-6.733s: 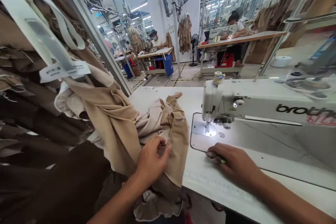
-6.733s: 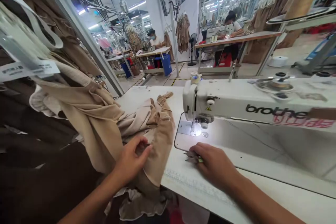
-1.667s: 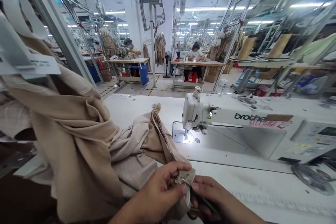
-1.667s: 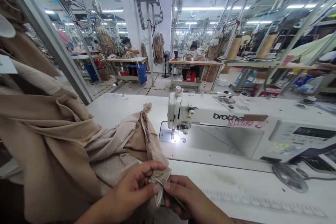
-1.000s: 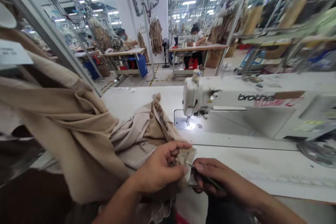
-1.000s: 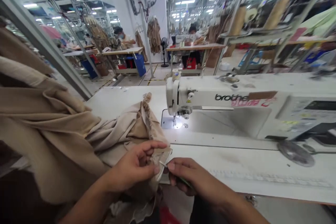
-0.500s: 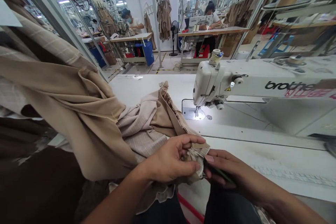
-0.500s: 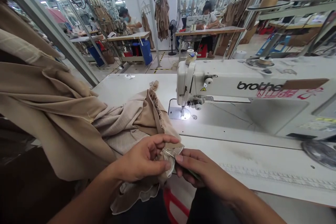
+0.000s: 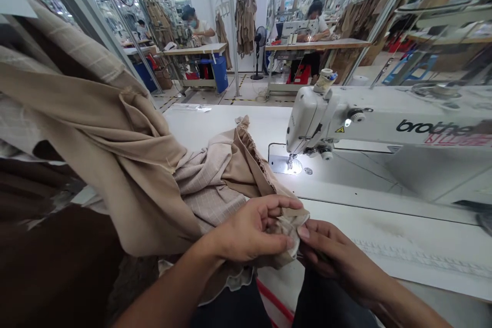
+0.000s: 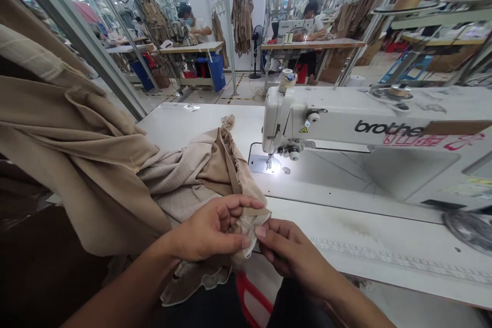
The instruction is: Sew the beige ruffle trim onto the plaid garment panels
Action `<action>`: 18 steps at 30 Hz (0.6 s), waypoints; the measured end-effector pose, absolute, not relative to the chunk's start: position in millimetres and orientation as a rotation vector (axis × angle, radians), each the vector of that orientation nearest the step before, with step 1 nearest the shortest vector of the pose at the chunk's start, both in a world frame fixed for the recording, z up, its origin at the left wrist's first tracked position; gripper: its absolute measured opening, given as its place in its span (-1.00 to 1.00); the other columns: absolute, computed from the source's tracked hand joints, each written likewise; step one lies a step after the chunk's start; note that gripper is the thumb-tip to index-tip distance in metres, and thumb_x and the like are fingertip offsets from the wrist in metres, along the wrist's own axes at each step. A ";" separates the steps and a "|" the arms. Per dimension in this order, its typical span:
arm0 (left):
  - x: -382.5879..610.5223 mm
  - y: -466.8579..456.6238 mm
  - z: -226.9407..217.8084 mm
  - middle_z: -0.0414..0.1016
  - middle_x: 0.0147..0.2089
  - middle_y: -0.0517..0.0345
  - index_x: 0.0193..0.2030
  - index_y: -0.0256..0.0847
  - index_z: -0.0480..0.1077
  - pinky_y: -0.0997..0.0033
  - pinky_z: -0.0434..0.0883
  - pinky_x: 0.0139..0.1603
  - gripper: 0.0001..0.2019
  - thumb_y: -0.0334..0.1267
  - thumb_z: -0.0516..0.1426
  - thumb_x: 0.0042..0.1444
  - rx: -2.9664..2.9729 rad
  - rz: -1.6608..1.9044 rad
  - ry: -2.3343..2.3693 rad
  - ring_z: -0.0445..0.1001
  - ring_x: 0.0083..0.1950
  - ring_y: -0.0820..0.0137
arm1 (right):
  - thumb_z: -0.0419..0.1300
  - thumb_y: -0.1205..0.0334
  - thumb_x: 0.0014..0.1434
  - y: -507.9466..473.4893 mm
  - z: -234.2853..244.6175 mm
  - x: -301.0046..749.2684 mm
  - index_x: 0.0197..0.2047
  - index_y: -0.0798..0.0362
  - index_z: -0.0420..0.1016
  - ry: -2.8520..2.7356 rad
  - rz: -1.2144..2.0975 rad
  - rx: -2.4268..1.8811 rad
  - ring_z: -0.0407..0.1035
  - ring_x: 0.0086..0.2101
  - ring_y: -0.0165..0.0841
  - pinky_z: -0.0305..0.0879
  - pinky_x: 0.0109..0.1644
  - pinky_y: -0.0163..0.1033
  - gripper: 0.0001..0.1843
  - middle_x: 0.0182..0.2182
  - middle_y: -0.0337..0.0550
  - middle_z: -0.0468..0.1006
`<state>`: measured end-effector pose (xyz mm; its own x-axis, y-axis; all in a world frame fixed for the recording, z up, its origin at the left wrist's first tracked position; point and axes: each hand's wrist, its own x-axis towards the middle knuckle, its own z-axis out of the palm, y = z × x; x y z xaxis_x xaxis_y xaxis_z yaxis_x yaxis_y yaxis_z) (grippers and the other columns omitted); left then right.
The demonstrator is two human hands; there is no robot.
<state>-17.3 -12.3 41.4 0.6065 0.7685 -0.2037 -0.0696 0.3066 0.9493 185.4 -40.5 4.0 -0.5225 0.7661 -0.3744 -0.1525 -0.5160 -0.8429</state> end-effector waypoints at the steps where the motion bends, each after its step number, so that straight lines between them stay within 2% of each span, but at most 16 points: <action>1: -17.3 -12.0 40.9 0.55 0.00 0.00 0.20 -0.26 0.46 0.52 0.45 -0.15 -0.42 -0.45 0.36 -0.01 1.122 0.626 0.737 0.54 -0.06 0.38 | 0.32 -0.28 0.16 -40.7 3.8 185.5 -0.53 0.05 0.27 -1.051 2.062 -1.034 -0.16 -0.67 -0.59 -0.33 -0.58 -0.31 -0.40 -0.69 -0.45 0.11; 5: -17.1 -10.8 39.6 0.55 0.05 -0.04 0.20 -0.24 0.47 0.50 0.45 -0.12 -0.43 -0.46 0.36 0.00 1.123 0.618 0.729 0.54 -0.01 0.35 | 0.30 -0.27 0.18 -41.6 5.3 187.7 -0.52 0.06 0.29 -1.077 2.064 -1.051 -0.19 -0.66 -0.59 -0.36 -0.57 -0.29 -0.41 -0.68 -0.45 0.10; 10: -16.7 -8.7 40.0 0.53 -0.02 0.03 0.23 -0.24 0.44 0.55 0.41 -0.27 -0.37 -0.49 0.38 -0.04 1.069 0.561 0.689 0.50 -0.27 0.53 | 0.35 -0.21 0.15 -41.8 9.2 192.8 -0.37 0.10 0.43 -1.049 2.105 -1.046 -0.07 -0.62 -0.59 -0.25 -0.53 -0.30 -0.50 -0.49 -0.29 0.39; 12: -17.2 -7.7 40.6 0.52 -0.10 0.10 0.22 -0.26 0.45 0.58 0.38 -0.32 -0.37 -0.50 0.38 -0.06 1.053 0.548 0.670 0.46 -0.34 0.58 | 0.36 -0.20 0.15 -40.4 10.0 193.1 -0.37 0.11 0.44 -1.043 2.145 -1.011 -0.09 -0.64 -0.60 -0.26 -0.55 -0.31 -0.50 -0.55 -0.33 0.34; 14: -17.6 -7.2 40.3 0.51 -0.16 0.16 0.20 -0.25 0.47 0.58 0.37 -0.32 -0.38 -0.51 0.39 -0.07 1.030 0.545 0.658 0.45 -0.35 0.58 | 0.35 -0.21 0.16 -38.4 9.8 191.4 -0.42 0.11 0.43 -1.038 2.187 -0.979 -0.14 -0.66 -0.59 -0.28 -0.57 -0.33 -0.49 -0.66 -0.42 0.20; 18: -15.9 -7.4 35.2 0.54 -0.14 0.13 0.22 -0.22 0.47 0.52 0.42 -0.19 -0.34 -0.52 0.40 -0.09 1.005 0.530 0.635 0.52 -0.26 0.51 | 0.34 -0.24 0.14 -33.7 7.3 183.6 -0.57 0.06 0.31 -1.030 2.164 -0.958 -0.21 -0.71 -0.60 -0.35 -0.61 -0.32 -0.41 -0.77 -0.47 0.05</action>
<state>-15.9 -7.4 35.2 0.7035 0.6692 -0.2392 -0.1165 0.4406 0.8901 183.6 -33.7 7.3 -0.5923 0.7195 -0.3625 -0.1724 -0.5527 -0.8153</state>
